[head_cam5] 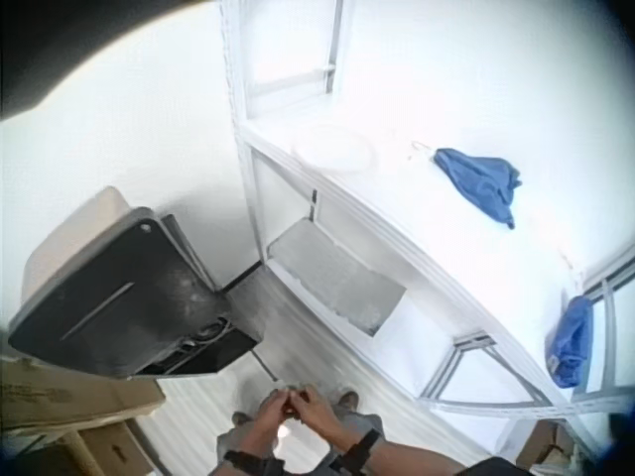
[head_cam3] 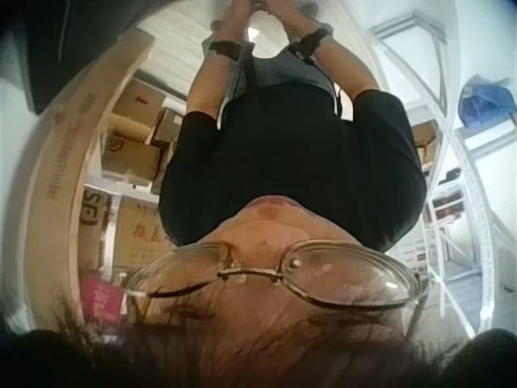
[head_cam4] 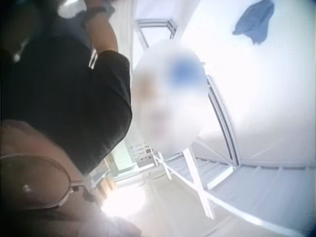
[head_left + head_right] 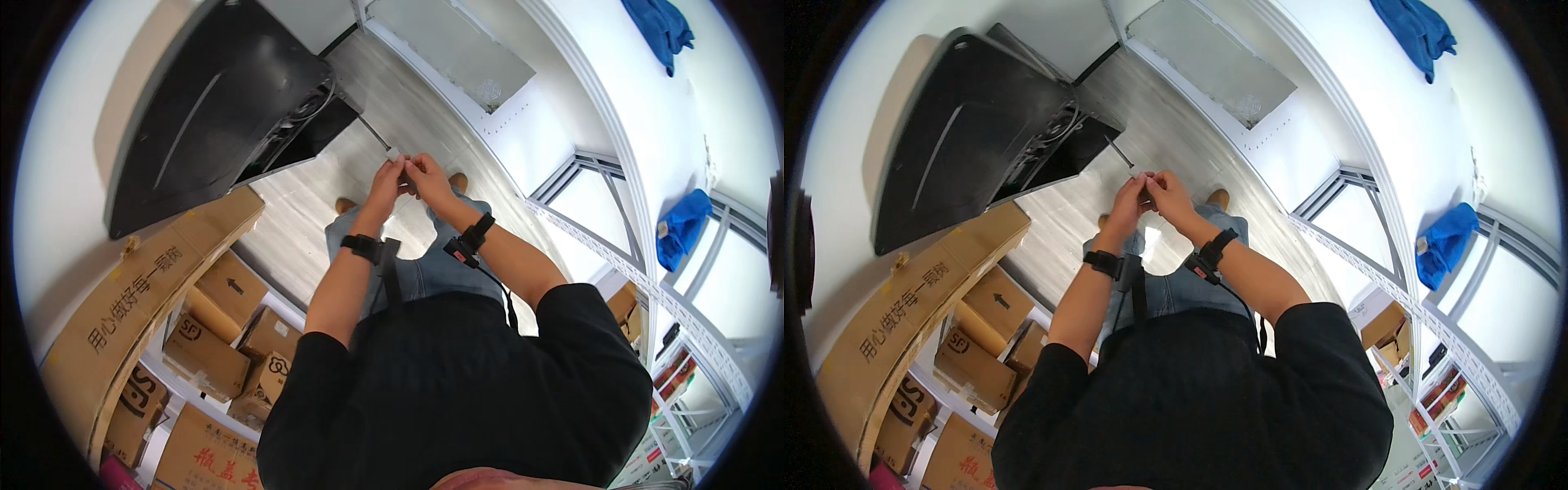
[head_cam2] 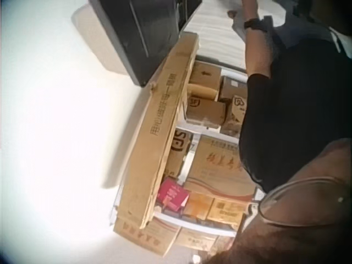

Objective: The person uses a screwdriver to fasten screws into the back panel of a black electronic device. They repeatedly insert screws and tighten them to secure the metal casing.

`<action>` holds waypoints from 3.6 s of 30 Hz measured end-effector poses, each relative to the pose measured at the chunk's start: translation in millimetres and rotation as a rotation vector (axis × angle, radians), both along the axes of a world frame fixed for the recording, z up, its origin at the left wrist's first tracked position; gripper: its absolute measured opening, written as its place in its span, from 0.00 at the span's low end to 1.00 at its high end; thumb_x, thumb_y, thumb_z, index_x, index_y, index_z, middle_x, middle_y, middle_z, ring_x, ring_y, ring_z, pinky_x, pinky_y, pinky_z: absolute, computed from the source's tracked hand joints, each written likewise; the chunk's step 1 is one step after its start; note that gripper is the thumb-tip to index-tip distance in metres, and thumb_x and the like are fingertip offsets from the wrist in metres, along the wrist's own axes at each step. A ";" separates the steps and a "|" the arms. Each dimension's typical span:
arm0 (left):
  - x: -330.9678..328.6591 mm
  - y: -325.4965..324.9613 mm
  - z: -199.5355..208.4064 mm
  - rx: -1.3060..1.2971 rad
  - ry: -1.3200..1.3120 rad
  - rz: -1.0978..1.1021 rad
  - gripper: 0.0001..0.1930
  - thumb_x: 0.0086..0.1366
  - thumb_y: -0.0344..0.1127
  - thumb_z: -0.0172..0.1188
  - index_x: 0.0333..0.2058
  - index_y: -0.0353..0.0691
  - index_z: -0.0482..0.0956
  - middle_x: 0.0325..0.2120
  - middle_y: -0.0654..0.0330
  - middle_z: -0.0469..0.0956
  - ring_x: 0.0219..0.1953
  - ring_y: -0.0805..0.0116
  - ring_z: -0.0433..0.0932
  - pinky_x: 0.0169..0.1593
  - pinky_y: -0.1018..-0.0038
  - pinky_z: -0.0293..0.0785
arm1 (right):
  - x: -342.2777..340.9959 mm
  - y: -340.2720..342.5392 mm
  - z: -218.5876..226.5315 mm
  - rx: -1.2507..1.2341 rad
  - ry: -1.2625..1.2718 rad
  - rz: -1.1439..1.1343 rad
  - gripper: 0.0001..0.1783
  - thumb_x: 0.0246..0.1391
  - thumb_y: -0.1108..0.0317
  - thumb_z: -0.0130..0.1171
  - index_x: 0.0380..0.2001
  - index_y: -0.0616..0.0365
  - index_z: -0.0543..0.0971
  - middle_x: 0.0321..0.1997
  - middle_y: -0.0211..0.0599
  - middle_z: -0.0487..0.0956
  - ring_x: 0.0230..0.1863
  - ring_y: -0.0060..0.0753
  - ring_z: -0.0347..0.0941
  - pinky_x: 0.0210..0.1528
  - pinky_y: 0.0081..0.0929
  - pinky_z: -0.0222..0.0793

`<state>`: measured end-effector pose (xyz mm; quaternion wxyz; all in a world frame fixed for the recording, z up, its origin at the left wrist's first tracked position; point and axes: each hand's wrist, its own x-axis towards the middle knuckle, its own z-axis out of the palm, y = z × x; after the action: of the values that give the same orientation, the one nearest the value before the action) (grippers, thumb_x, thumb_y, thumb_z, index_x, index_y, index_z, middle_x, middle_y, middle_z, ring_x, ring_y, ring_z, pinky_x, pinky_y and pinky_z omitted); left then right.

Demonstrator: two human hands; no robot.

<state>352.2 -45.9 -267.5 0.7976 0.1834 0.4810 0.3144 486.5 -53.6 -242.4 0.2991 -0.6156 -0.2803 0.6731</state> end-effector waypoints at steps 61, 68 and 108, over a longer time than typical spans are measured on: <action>311.4 208.4 -460.4 0.170 0.061 -0.133 0.17 0.62 0.22 0.55 0.51 0.32 0.70 0.39 0.53 0.75 0.38 0.61 0.78 0.45 0.70 0.79 | 446.0 95.2 -448.5 0.360 -0.286 -0.680 0.06 0.53 0.76 0.59 0.33 0.67 0.81 0.26 0.33 0.78 0.25 0.19 0.70 0.30 0.17 0.69; 315.5 208.7 -452.1 0.141 -0.050 -0.070 0.17 0.58 0.20 0.59 0.48 0.32 0.72 0.36 0.51 0.75 0.33 0.61 0.80 0.37 0.72 0.81 | 407.5 80.8 -445.7 0.387 -0.250 -0.686 0.07 0.54 0.75 0.59 0.36 0.66 0.80 0.29 0.37 0.80 0.29 0.23 0.75 0.33 0.18 0.73; 189.5 190.3 -269.5 0.492 0.128 -0.191 0.17 0.64 0.30 0.55 0.51 0.35 0.70 0.41 0.52 0.78 0.38 0.65 0.79 0.39 0.72 0.77 | 312.7 141.6 -203.7 0.987 0.188 -1.019 0.10 0.61 0.73 0.53 0.43 0.69 0.74 0.42 0.39 0.78 0.41 0.33 0.75 0.45 0.29 0.72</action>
<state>541.7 144.3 -537.0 0.7229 0.4358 0.4202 0.3329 799.2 88.0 -446.1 0.8430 -0.4022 -0.2026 0.2943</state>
